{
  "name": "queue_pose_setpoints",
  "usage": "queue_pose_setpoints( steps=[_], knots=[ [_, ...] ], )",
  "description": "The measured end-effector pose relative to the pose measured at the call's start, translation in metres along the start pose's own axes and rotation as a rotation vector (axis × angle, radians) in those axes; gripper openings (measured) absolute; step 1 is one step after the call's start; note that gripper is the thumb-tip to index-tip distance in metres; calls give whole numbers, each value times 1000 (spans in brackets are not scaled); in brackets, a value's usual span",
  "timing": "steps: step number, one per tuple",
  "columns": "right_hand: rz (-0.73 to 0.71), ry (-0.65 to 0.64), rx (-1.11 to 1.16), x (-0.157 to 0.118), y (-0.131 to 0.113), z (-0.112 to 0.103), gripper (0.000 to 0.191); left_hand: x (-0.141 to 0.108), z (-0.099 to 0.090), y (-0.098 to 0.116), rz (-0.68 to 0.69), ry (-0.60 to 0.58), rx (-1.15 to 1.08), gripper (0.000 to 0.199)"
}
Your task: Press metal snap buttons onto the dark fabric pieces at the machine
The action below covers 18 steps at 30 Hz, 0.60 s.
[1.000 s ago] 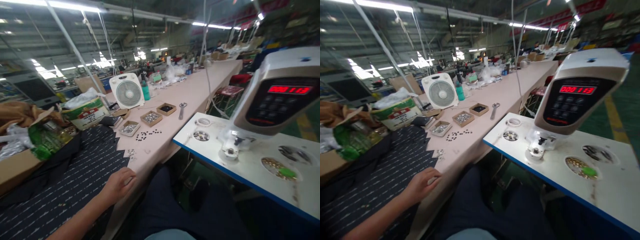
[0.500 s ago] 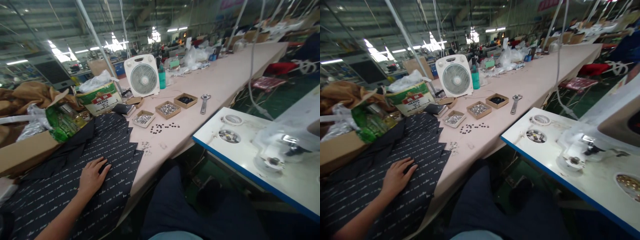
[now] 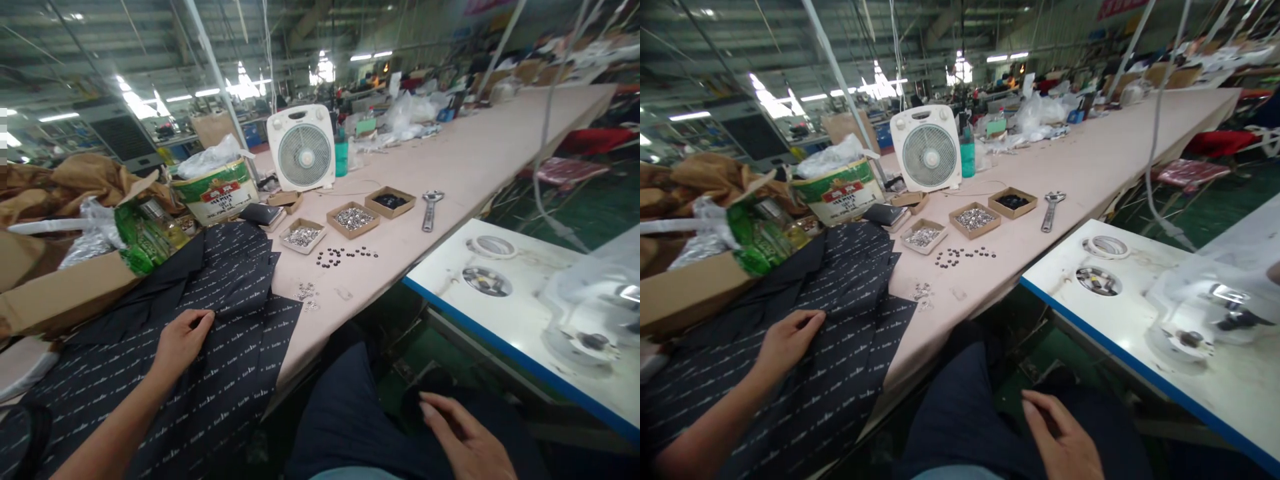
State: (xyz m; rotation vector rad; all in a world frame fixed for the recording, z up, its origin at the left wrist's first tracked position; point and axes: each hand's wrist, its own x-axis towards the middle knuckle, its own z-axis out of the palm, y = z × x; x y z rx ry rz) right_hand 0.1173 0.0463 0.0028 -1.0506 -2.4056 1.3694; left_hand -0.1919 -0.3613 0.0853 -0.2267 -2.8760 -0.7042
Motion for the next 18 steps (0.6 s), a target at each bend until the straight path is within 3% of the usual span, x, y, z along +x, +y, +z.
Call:
queue_pose_setpoints(
  steps=[2, 4, 8, 10, 12, 15, 18],
  knots=[
    [-182, -184, 114, 8, -47, 27, 36, -4, -14, 10, -110, 45, -50, 41],
    [-268, -352, 202, 14, -91, 57, 36, -13, -29, 27, -193, 105, -118, 39],
    [-330, -668, 416, 21, -158, 114, 79, -49, -50, 73, -278, 119, -347, 39],
    [-334, -774, 547, 18, -181, 133, 94, -71, -51, 97, -247, 97, -477, 36],
    [-368, -892, 747, 11, -196, 143, 92, -89, -44, 119, -148, 74, -619, 32],
    [-365, -1040, 1016, 2, -205, 140, 81, -106, -26, 146, -44, 59, -797, 25],
    [-276, -1007, 1032, 5, -198, 118, 66, -112, -9, 170, 64, -43, -930, 15]
  ],
)
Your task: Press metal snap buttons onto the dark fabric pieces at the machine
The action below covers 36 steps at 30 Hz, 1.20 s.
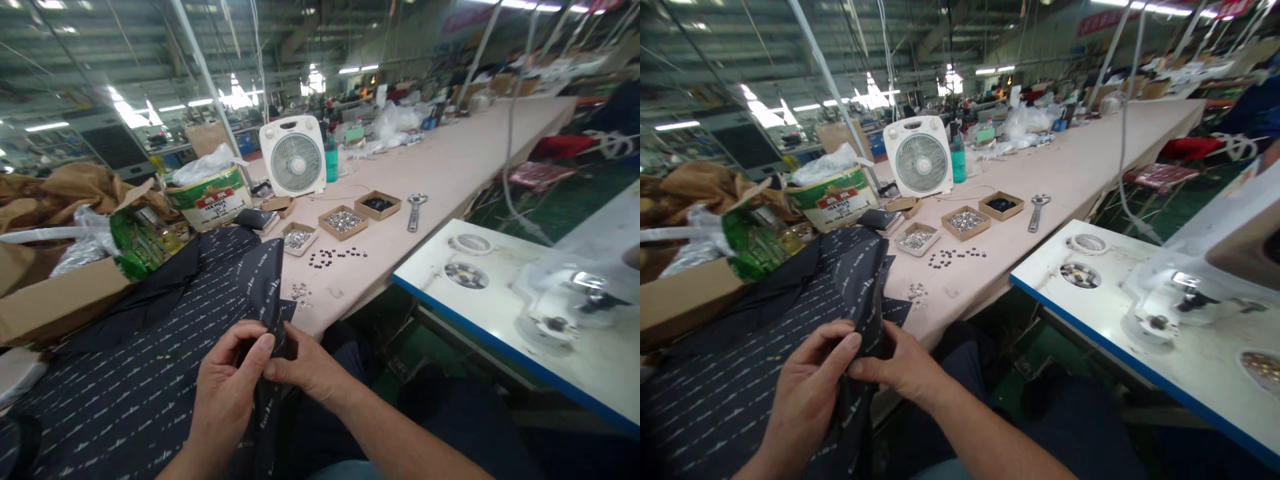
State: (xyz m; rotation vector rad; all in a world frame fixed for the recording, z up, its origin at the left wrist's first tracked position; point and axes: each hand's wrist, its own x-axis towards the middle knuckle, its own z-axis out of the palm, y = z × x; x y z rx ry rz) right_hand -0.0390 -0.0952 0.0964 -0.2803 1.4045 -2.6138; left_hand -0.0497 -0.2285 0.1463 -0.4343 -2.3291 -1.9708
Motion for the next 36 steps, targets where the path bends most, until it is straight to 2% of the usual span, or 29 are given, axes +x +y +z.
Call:
queue_pose_setpoints(
  steps=[3, 6, 8, 10, 12, 13, 16, 18, 21, 26, 28, 30, 31, 33, 34, 36],
  knots=[
    [-14, 138, -52, -21, -22, -25, 46, 3, 19, 6, 97, -143, -58, 9],
    [-48, 270, -114, -50, -47, -53, 40, 17, 31, 10, 236, -180, 23, 15],
    [-29, 338, -162, -74, -62, -69, 42, 33, 39, 5, 347, -178, 201, 33],
    [-16, 389, -191, -101, -74, -81, 45, 49, 51, -5, 431, -214, 388, 61],
    [-20, 429, -212, -126, -84, -90, 45, 60, 67, -15, 438, -304, 474, 84],
    [-25, 451, -226, -136, -88, -93, 44, 63, 76, -19, 415, -370, 475, 88],
    [-47, 549, -288, -161, -102, -102, 40, 64, 101, -20, 366, -535, 436, 85],
    [-38, 635, -316, -170, -112, -107, 40, 64, 117, -11, 438, -528, 432, 82],
    [-20, 714, -343, -175, -130, -110, 44, 71, 140, 10, 629, -447, 424, 88],
    [-61, 638, -507, -172, -157, -105, 48, 74, 169, 45, 879, -453, 388, 103],
    [-42, 537, -630, -169, -164, -105, 44, 66, 176, 55, 1031, -542, 382, 110],
    [-24, 421, -775, -167, -170, -106, 41, 57, 182, 59, 1123, -688, 424, 113],
    [-15, 371, -855, -166, -173, -106, 39, 54, 185, 59, 1114, -757, 482, 111],
    [-17, 344, -1030, -168, -175, -106, 36, 53, 190, 56, 984, -872, 648, 90],
    [-37, 390, -1119, -171, -175, -105, 36, 54, 192, 53, 882, -911, 714, 74],
    [-116, 605, -1277, -183, -169, -102, 44, 58, 190, 46, 660, -955, 725, 44]
  ],
)
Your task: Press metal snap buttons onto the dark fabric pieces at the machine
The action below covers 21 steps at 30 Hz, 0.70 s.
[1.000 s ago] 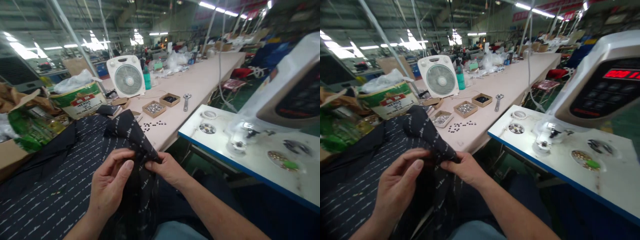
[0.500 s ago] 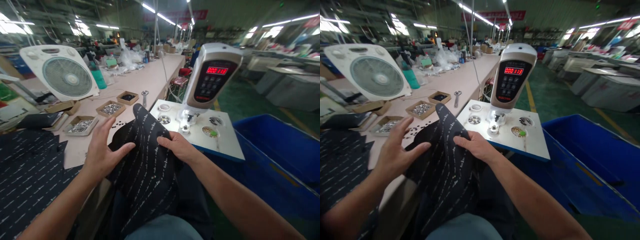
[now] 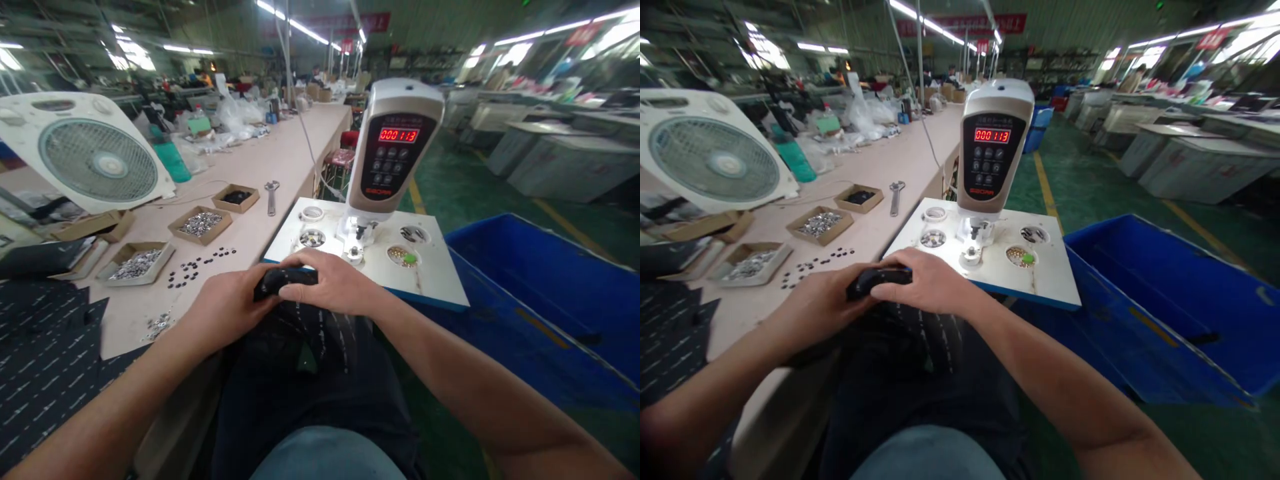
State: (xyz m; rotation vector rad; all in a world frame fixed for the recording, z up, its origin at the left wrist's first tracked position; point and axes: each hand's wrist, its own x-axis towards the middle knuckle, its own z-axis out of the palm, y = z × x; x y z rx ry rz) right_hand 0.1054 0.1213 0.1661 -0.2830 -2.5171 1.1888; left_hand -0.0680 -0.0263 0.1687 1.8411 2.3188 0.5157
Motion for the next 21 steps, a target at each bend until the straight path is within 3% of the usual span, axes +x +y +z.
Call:
queue_pose_setpoints(
  steps=[3, 5, 8, 11, 14, 17, 19, 21],
  knots=[
    [184, 375, -134, -35, 14, 8, 76, -9, 4, -11, -234, 19, -367, 39],
    [367, 459, -88, -57, 34, 19, 96, -18, 10, -14, -414, -3, -699, 41],
    [478, 337, 168, -73, 68, 46, 98, -33, 23, -11, -612, -53, -1134, 49],
    [508, 173, 472, -66, 90, 70, 68, -49, 35, -11, -725, -3, -1264, 50],
    [475, 141, 668, -44, 90, 76, 50, -65, 42, -30, -758, -11, -1183, 51],
    [340, 147, 604, -15, 72, 63, 40, -79, 42, -61, -615, 11, -761, 65],
    [235, 80, 347, 7, 55, 51, 27, -85, 35, -74, -433, 173, -342, 83],
    [156, -16, 78, 27, 36, 45, 16, -84, 23, -72, -216, 364, -36, 96]
  ],
)
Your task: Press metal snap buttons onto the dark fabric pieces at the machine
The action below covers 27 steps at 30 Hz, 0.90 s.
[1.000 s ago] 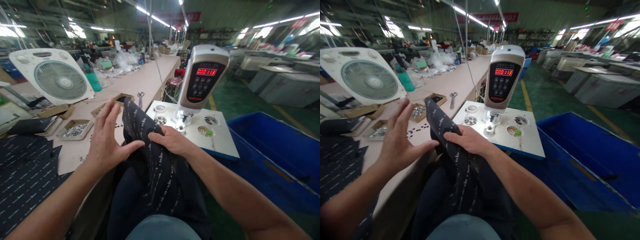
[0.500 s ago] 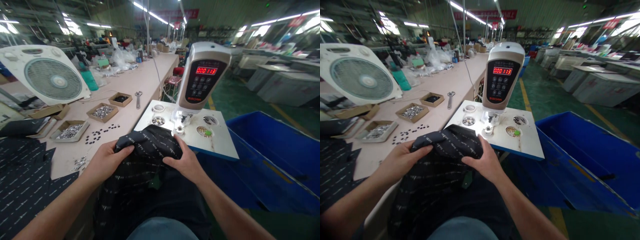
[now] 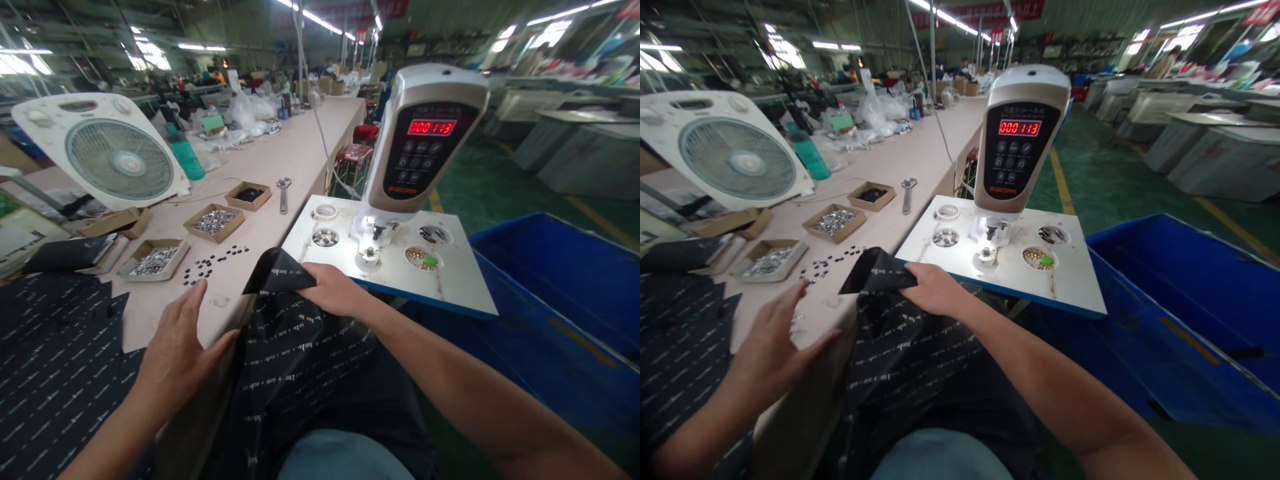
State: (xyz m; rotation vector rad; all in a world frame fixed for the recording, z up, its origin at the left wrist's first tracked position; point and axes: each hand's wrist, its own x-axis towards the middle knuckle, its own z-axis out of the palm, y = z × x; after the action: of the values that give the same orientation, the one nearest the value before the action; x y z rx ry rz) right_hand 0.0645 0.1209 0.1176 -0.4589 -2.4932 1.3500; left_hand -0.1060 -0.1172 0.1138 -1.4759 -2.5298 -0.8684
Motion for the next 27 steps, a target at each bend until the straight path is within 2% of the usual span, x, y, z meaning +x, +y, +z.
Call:
queue_pose_setpoints(
  steps=[1, 3, 4, 6, 9, 11, 12, 14, 16, 20, 24, 27],
  knots=[
    [-27, -41, -99, 7, -11, 0, 13, 4, -5, 7, 122, 78, 51, 99],
    [-75, -120, -205, 18, -30, 6, 11, 13, -10, 28, 338, 116, 78, 105],
    [-90, -153, -232, 21, -37, 9, 13, 19, -9, 37, 413, 91, 86, 109],
    [-116, -223, -267, 21, -47, 15, 24, 30, -1, 47, 428, -100, 90, 110],
    [-174, -305, -309, 11, -42, 15, 49, 45, 17, 42, 274, -354, 105, 83],
    [-164, -271, -385, 2, -27, 11, 57, 53, 24, 35, 227, -451, 102, 58],
    [-139, -227, -446, -3, -17, 8, 52, 56, 25, 33, 230, -481, 96, 46],
    [-97, -150, -557, -9, 1, 1, 29, 64, 22, 33, 237, -511, 81, 30],
    [-102, -99, -545, -11, 14, -7, 20, 72, 18, 35, 213, -526, 34, 25],
    [-50, -51, -273, -8, 15, -22, 26, 80, 16, 36, 85, -578, -256, 21],
    [-17, -100, -115, -6, 3, -26, 27, 70, 25, 32, -256, -705, -659, 30],
    [12, -189, -54, -7, 0, -22, 26, 56, 29, 33, -470, -740, -901, 30]
  ],
)
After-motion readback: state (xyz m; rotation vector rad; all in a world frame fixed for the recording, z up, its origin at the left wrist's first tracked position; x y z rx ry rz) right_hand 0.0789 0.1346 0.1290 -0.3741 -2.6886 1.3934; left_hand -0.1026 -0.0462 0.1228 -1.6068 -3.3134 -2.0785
